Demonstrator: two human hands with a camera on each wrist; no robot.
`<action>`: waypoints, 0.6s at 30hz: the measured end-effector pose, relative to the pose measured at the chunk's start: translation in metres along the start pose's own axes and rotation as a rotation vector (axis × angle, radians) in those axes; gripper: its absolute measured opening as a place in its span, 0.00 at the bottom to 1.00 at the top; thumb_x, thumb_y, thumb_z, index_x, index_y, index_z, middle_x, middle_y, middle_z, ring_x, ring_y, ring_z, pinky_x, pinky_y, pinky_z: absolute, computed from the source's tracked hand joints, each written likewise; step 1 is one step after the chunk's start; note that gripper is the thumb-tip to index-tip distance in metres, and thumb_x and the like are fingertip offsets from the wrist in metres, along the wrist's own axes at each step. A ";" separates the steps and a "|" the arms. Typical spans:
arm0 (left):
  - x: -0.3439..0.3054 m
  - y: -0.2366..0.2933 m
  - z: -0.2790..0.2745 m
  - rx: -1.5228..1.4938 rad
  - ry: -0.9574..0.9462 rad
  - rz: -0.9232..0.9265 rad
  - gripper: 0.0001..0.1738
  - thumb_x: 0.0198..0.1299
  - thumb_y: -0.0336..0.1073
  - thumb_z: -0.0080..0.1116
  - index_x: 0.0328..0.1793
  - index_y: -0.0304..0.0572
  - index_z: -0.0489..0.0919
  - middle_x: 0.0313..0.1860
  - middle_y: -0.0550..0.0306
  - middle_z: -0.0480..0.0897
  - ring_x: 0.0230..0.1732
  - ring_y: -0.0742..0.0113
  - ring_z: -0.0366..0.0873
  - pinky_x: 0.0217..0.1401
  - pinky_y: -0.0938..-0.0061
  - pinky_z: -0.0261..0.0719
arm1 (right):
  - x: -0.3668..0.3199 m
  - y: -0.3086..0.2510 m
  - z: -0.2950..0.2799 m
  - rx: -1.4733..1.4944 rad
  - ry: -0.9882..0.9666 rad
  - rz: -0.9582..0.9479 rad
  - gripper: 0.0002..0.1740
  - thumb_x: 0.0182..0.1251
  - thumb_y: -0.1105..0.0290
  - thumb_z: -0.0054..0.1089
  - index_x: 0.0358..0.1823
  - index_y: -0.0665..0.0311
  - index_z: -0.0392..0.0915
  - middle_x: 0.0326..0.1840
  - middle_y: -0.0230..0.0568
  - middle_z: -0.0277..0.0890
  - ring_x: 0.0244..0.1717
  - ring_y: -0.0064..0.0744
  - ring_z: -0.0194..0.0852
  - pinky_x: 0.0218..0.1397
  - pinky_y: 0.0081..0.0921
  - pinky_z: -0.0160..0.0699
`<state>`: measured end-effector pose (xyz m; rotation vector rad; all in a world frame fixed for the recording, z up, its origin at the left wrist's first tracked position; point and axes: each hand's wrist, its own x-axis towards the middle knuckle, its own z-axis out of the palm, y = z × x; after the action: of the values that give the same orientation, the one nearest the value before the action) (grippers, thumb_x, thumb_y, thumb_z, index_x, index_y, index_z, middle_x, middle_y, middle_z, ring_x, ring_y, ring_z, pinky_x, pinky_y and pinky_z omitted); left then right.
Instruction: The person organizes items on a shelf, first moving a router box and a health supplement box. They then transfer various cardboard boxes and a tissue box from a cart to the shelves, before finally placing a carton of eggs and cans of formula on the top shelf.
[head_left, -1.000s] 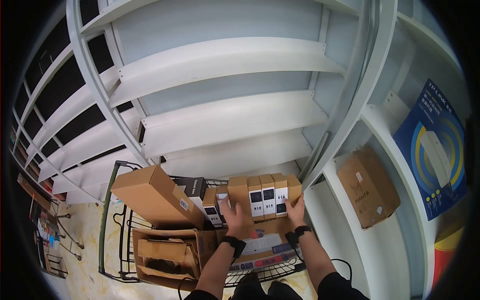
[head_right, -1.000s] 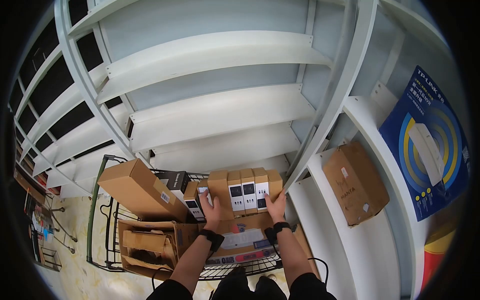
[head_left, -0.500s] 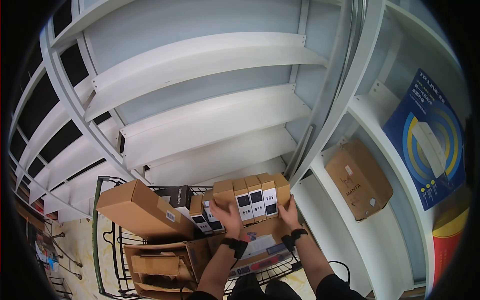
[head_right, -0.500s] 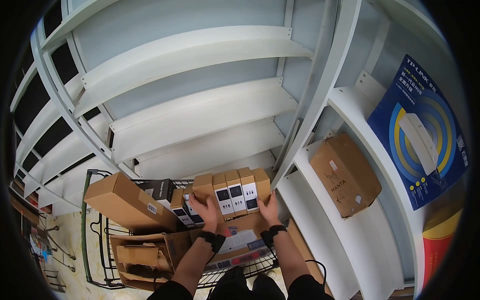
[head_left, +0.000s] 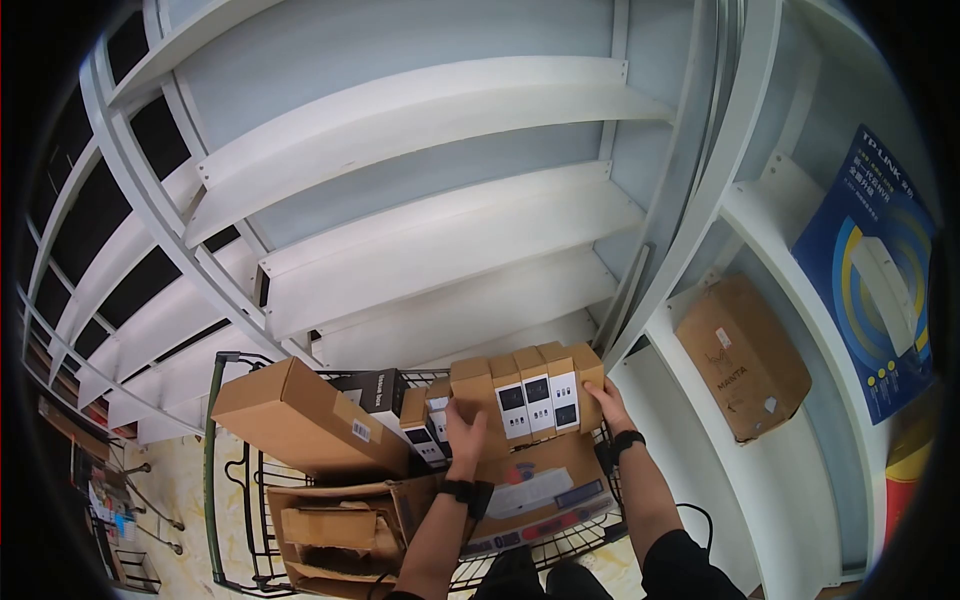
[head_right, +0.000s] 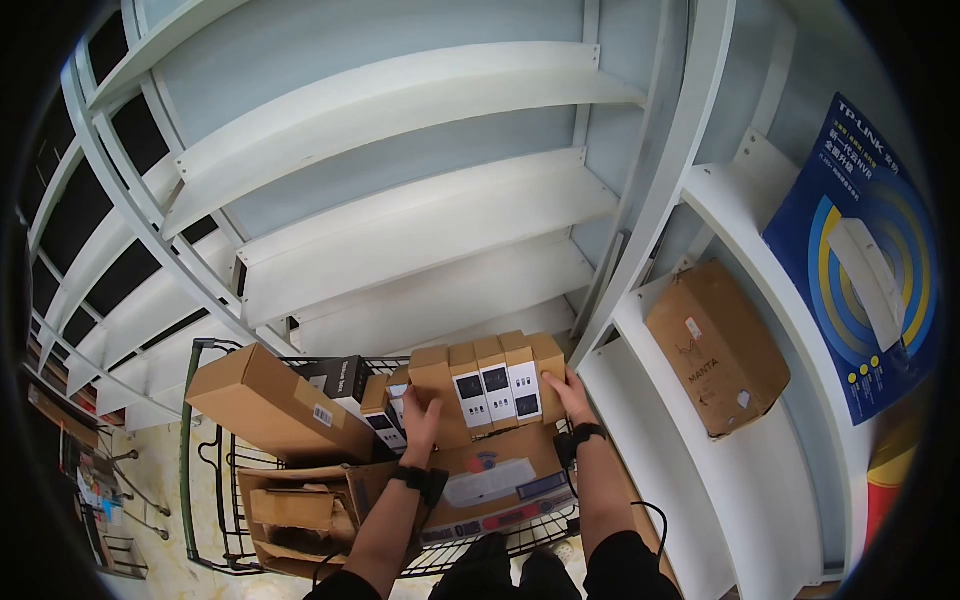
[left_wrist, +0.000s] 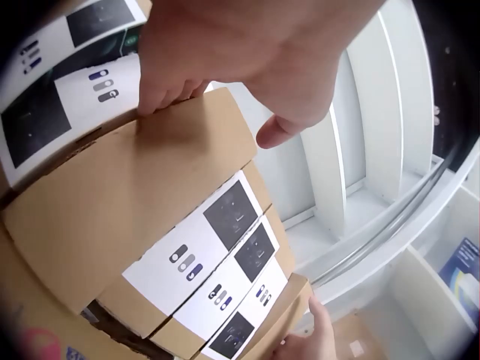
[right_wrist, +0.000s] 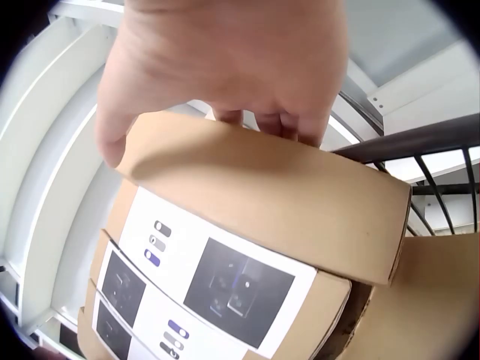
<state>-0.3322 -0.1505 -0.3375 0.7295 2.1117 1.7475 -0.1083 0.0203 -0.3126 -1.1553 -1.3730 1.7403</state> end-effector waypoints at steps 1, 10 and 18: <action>0.003 -0.001 -0.005 0.006 -0.005 -0.001 0.30 0.45 0.39 0.58 0.53 0.31 0.67 0.51 0.41 0.71 0.53 0.50 0.69 0.54 0.68 0.66 | -0.004 -0.004 0.000 0.050 -0.015 0.048 0.32 0.51 0.59 0.62 0.55 0.69 0.65 0.48 0.42 0.72 0.48 0.30 0.69 0.52 0.23 0.66; 0.004 0.029 -0.006 -0.343 -0.236 -0.235 0.32 0.43 0.29 0.49 0.59 0.36 0.59 0.51 0.50 0.70 0.51 0.58 0.69 0.50 0.73 0.67 | -0.008 0.011 0.004 -0.226 0.065 -0.068 0.33 0.49 0.57 0.64 0.52 0.69 0.66 0.47 0.43 0.72 0.47 0.30 0.71 0.50 0.24 0.67; -0.035 0.044 -0.011 -0.434 -0.160 -0.044 0.35 0.38 0.25 0.44 0.60 0.36 0.56 0.53 0.51 0.64 0.55 0.62 0.61 0.58 0.73 0.59 | -0.030 0.022 0.007 -0.061 0.245 -0.223 0.28 0.45 0.68 0.68 0.48 0.68 0.66 0.45 0.40 0.72 0.46 0.29 0.70 0.50 0.24 0.67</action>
<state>-0.3010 -0.1736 -0.2950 0.6637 1.5560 1.9556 -0.1010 -0.0144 -0.3255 -1.1569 -1.3555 1.3622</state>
